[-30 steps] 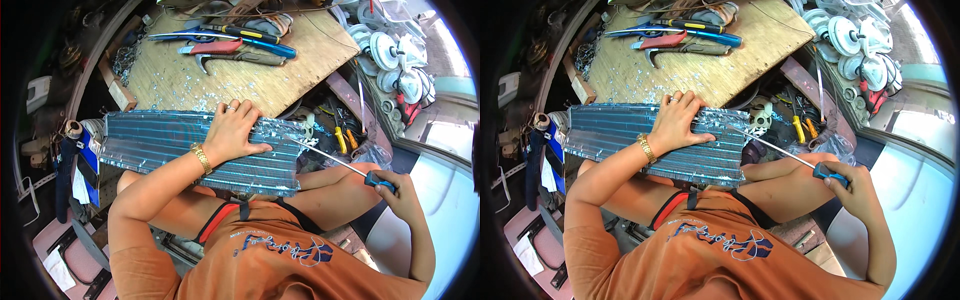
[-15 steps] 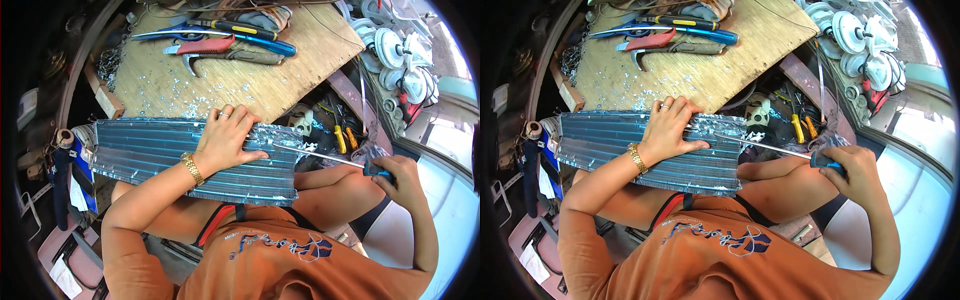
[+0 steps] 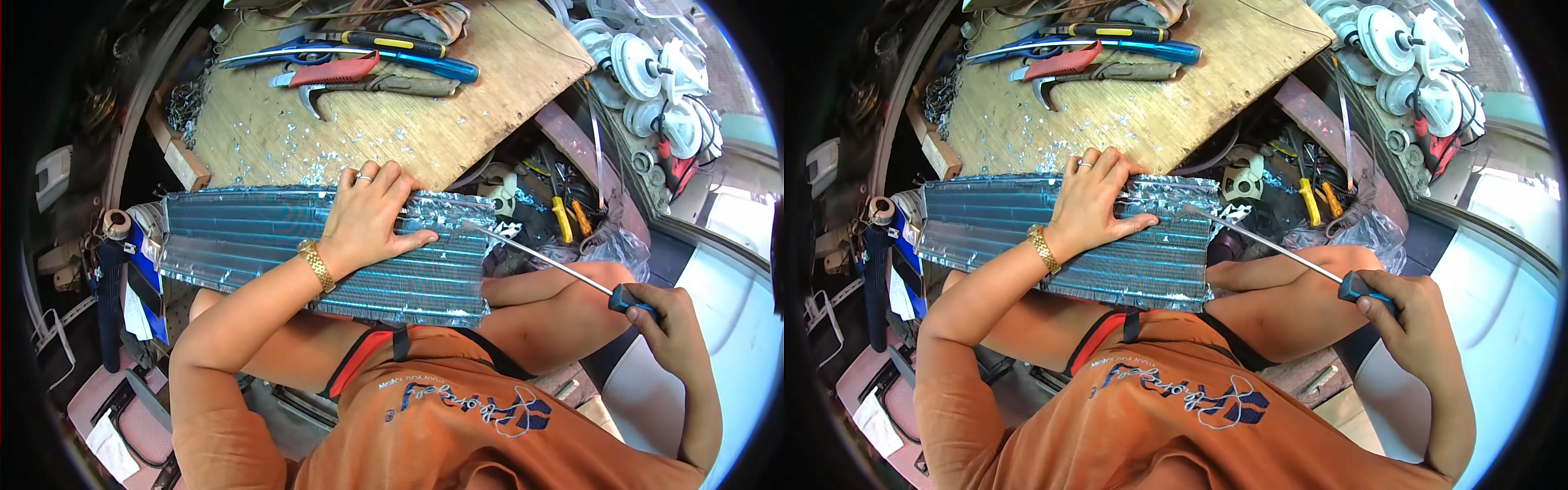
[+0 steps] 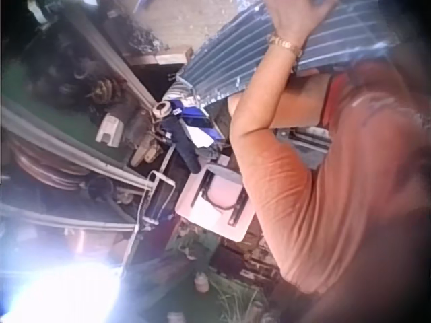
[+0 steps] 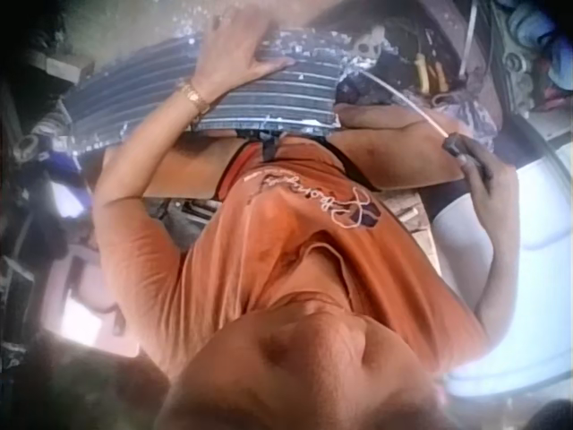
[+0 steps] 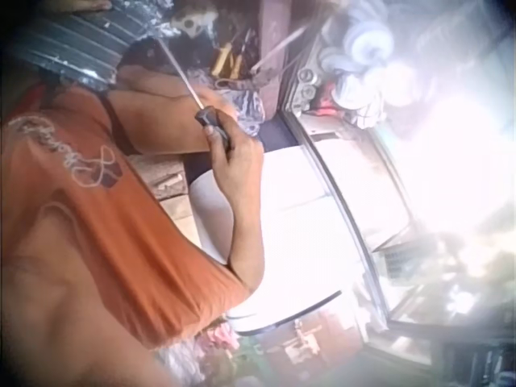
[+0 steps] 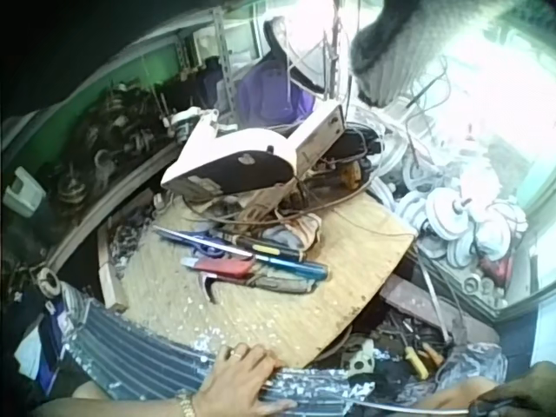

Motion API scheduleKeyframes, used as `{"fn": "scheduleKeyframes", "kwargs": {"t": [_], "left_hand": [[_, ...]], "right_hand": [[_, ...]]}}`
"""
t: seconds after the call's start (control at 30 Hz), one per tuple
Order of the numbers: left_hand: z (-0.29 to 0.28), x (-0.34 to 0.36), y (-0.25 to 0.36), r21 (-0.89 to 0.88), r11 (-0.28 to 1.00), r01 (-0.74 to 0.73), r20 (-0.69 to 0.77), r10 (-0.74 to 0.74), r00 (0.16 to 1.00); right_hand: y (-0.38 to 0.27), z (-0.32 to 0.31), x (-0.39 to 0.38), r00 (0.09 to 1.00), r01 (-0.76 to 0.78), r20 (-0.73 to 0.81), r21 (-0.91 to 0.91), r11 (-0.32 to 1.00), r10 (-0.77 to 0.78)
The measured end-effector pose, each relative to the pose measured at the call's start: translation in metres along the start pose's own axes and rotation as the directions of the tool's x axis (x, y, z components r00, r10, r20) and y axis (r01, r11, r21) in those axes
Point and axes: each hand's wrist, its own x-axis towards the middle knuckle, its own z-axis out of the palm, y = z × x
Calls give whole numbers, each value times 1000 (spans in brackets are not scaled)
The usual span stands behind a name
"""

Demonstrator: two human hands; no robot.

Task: The person works on an evaporator coil by hand and with a screwdriver, manipulating the metal fins and small components.

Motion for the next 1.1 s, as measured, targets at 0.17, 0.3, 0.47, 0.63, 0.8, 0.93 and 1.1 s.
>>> {"fn": "scheduleKeyframes", "kwargs": {"t": [0.17, 0.3, 0.47, 0.63, 0.8, 0.93, 1.1], "left_hand": [[0, 2, 0, -17, 1000, -8, 13, 8, 1000], [0, -2, 0, -19, 1000, 19, 23, -19, 1000], [4, 1, -1, -26, 1000, 3, 36, -2, 999], [3, 1, -2, -49, 999, 16, 23, -15, 1000], [0, -3, -4, -70, 998, -3, -2, 3, 1000], [-1, -2, -1, -88, 996, 2, -7, -3, 1000], [-4, 7, 9, -128, 989, 70, 24, -67, 997]], "right_hand": [[-14, 1, -3, 999, -17, -40, -47, 999, 15], [-13, -5, 15, 1000, -18, 1, -106, 994, 18], [0, -17, 49, 981, 190, 16, -243, 951, -192], [4, -14, 71, 961, 267, 15, -332, 905, -278], [15, -7, 56, 960, 273, 12, -269, 924, -280], [47, 4, 34, 936, 287, -146, -205, 936, -319], [80, 28, 7, 963, 188, -208, 71, 980, -170]]}}
